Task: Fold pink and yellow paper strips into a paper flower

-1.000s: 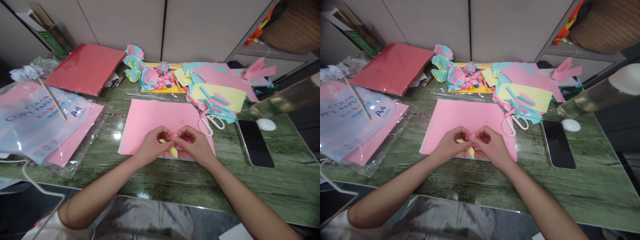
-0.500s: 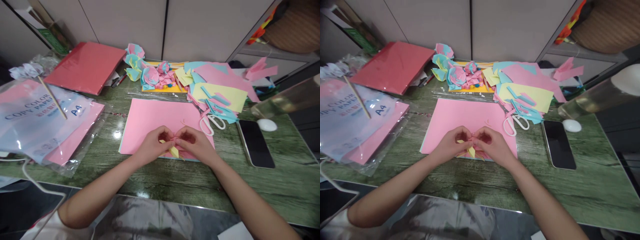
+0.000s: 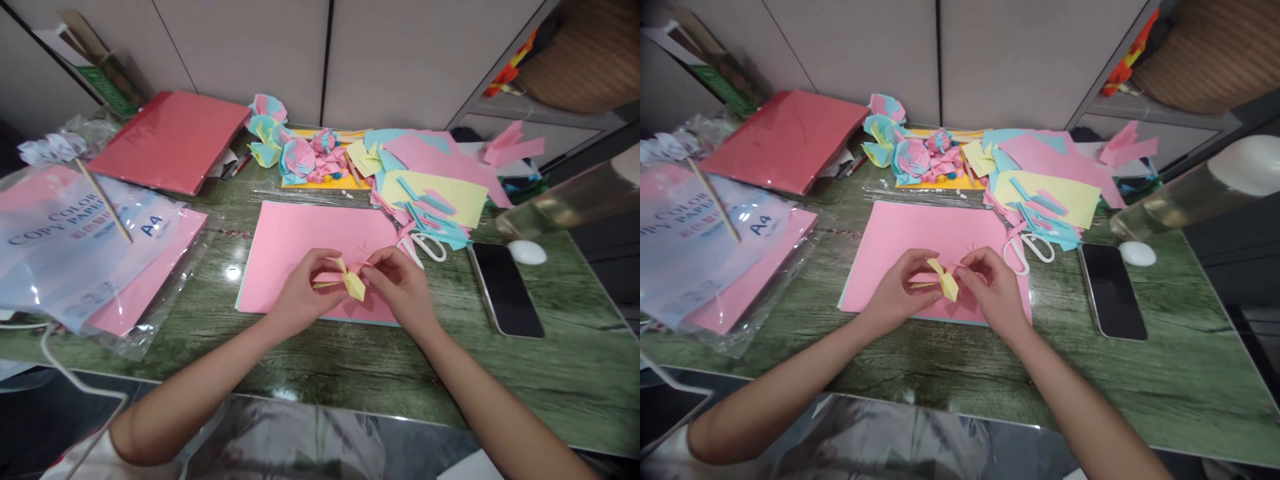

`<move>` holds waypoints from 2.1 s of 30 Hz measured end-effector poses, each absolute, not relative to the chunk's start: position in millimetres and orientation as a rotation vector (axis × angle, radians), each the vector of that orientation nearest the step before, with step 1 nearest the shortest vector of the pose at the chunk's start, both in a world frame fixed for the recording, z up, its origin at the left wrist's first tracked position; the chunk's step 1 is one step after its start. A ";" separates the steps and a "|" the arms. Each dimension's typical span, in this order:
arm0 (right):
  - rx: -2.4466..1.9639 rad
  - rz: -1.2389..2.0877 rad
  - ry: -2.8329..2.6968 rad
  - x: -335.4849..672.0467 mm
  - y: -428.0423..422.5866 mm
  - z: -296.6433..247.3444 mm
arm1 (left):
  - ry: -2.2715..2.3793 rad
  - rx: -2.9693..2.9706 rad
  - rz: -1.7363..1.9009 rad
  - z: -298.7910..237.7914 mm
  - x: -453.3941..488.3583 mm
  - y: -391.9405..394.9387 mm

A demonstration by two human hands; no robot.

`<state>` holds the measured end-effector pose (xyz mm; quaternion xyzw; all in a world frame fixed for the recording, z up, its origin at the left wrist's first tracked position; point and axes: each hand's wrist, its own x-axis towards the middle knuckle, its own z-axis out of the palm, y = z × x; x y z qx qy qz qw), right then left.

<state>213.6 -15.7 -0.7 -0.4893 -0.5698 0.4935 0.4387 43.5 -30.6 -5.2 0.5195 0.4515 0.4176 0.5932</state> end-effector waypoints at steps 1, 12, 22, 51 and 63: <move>-1.205 1.215 -1.426 213.1 -16.9 -0.7 | 1.091 1.203 0.990 -4.3 44.6 -31.4; -1.214 1.084 -1.506 209.7 -25.4 3.9 | 1.100 1.255 0.923 2.7 43.5 -34.7; -1.253 1.176 -1.428 205.1 -27.9 -0.9 | 0.848 0.717 0.888 -10.0 47.3 -37.5; -1.332 1.360 -1.493 210.8 -24.7 8.8 | 0.857 0.716 0.817 -11.0 43.9 -37.0; -1.261 0.645 -1.933 213.8 -33.1 11.8 | 1.046 0.978 0.753 -2.0 38.0 -36.9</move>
